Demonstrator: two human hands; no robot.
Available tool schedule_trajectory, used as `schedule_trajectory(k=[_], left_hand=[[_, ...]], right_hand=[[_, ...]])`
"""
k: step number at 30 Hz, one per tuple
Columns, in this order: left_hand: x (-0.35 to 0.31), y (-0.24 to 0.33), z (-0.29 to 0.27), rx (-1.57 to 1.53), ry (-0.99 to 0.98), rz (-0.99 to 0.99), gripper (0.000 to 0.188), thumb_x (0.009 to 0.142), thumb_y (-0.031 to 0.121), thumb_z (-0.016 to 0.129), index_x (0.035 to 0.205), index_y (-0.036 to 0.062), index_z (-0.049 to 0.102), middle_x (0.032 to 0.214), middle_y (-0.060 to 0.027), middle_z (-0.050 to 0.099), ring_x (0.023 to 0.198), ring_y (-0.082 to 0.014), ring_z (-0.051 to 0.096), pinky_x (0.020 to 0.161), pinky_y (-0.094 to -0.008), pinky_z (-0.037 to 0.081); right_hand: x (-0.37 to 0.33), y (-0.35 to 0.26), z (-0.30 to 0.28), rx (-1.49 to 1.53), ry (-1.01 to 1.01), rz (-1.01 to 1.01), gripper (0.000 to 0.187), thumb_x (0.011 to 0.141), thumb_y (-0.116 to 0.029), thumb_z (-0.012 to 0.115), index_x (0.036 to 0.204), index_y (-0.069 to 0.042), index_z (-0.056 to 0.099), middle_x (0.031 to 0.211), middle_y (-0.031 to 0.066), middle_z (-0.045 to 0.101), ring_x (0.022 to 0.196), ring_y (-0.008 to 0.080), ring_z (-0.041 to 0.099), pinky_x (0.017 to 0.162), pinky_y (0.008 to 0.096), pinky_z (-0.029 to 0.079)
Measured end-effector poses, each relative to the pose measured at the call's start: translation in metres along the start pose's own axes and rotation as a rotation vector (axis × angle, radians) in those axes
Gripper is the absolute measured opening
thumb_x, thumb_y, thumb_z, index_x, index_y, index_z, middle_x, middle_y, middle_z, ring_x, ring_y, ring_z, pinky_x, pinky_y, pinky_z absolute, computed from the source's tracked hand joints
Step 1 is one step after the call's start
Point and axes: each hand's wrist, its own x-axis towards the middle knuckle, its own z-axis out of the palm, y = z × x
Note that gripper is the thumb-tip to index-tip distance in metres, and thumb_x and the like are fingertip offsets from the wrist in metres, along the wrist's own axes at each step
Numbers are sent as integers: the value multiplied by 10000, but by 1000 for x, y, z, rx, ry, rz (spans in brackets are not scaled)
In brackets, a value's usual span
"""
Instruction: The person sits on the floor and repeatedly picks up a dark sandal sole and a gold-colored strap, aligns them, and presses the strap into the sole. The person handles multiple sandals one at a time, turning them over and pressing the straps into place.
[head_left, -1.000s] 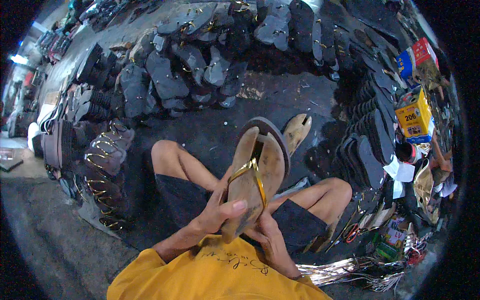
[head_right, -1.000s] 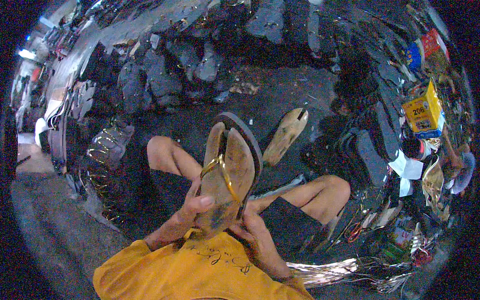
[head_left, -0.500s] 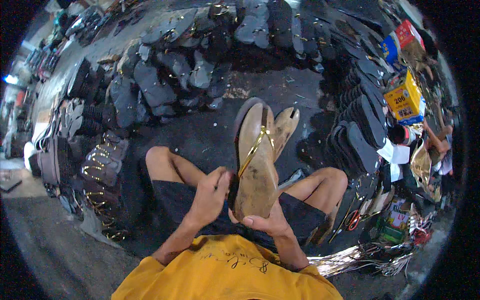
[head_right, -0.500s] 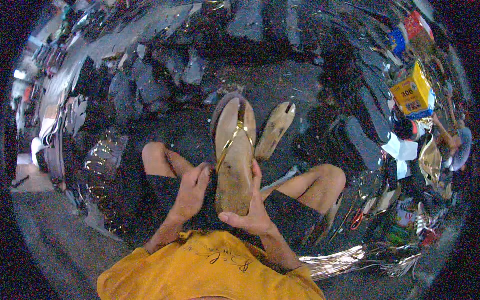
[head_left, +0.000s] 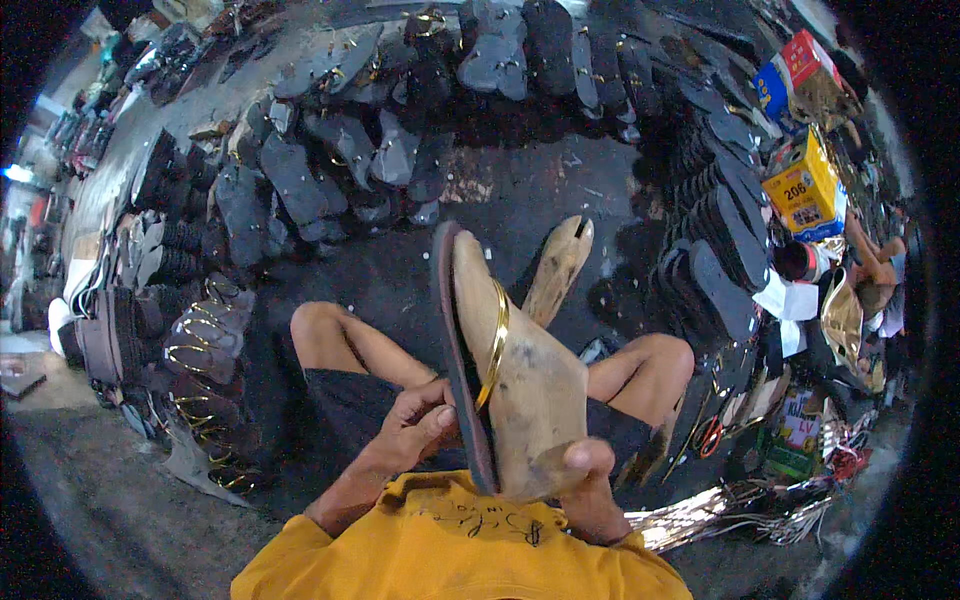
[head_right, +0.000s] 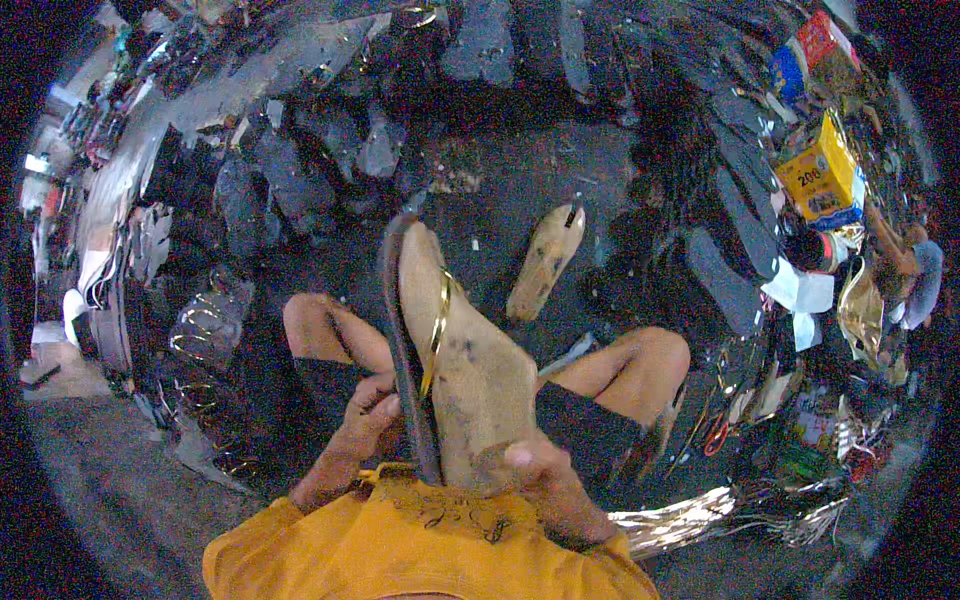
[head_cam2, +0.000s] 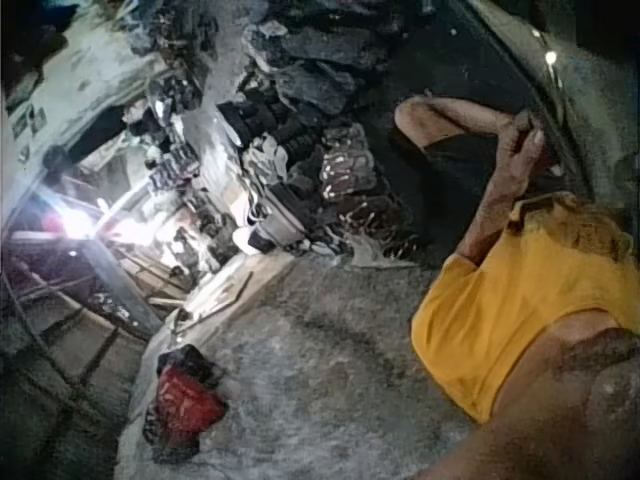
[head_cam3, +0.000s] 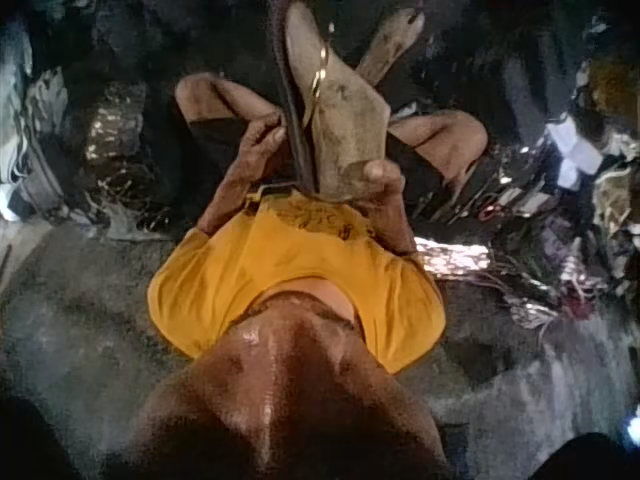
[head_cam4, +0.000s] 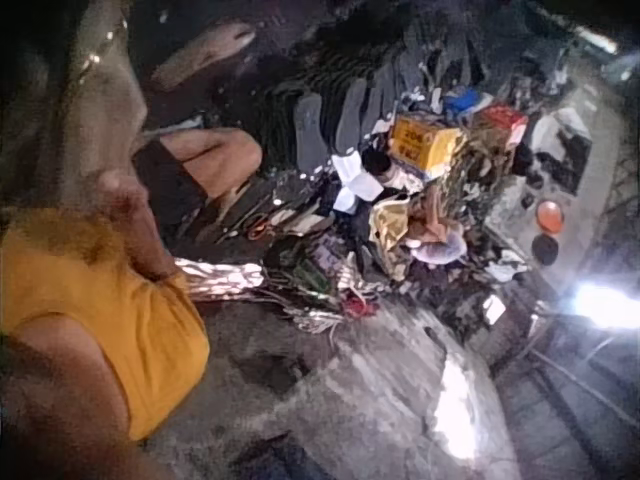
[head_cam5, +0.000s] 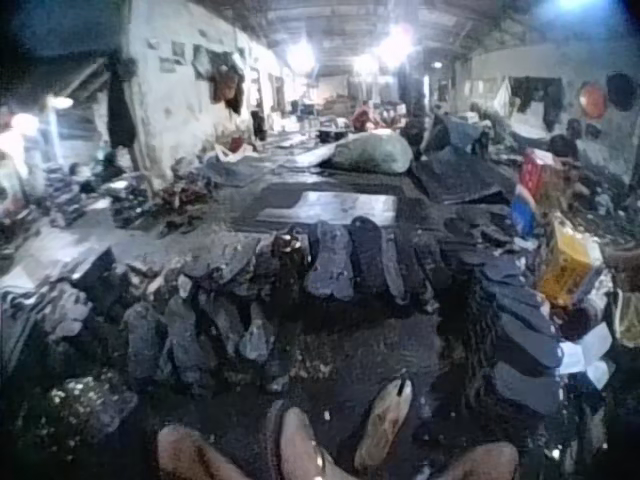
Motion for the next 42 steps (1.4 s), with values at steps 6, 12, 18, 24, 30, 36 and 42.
schedule_trajectory(k=[6,12,18,24,30,36,42], left_hand=[[39,-3,1,607,232,307,329,1120,272,598,1081,-40,697,993,-116,701,918,-179,655,779,-315,524],[33,-20,8,600,280,173,292,1087,164,589,1152,-88,722,1158,-217,746,1138,-301,687,948,-394,547],[70,-19,-43,526,85,45,621,1111,491,507,1444,-29,579,1320,-140,680,1222,-240,634,1034,-391,513],[72,-21,6,-308,231,-373,895,1076,757,316,1659,80,372,1633,-147,492,1454,-316,526,1235,-475,406],[112,-30,-73,-498,185,-289,798,1089,719,360,1502,58,531,1394,-152,668,1256,-281,663,1005,-444,584],[85,-51,-30,-848,-236,-164,761,1015,648,633,1527,110,467,1256,-68,554,952,-164,505,764,-336,493],[69,-42,-18,-783,-380,-294,831,958,602,737,1496,46,433,1188,-60,544,919,-148,544,782,-294,496]], right_hand=[[36,10,-11,-425,51,-287,1223,723,-300,860,1706,-31,183,1647,158,410,1518,316,433,1247,461,373],[70,8,-5,-815,-12,-678,1386,795,-236,881,1695,-171,-171,1705,208,202,1566,383,324,1255,499,348],[81,-10,-23,-841,-79,-668,1320,812,-190,859,1726,-209,-93,1654,211,300,1515,370,389,1232,503,379],[87,25,-20,-1058,203,-685,1333,831,-153,844,1728,-134,-142,1762,166,110,1630,319,192,1307,444,219],[38,7,6,-435,161,-608,1234,790,-93,762,1748,-133,-15,1775,172,151,1626,346,232,1290,461,285],[116,-76,-146,-1226,838,-971,872,860,-49,642,1661,-34,298,1682,232,346,1550,409,355,1300,452,266],[98,-108,-7,-1847,533,-1231,914,847,-211,834,1634,-64,393,1702,242,355,1584,417,329,1312,531,240]])
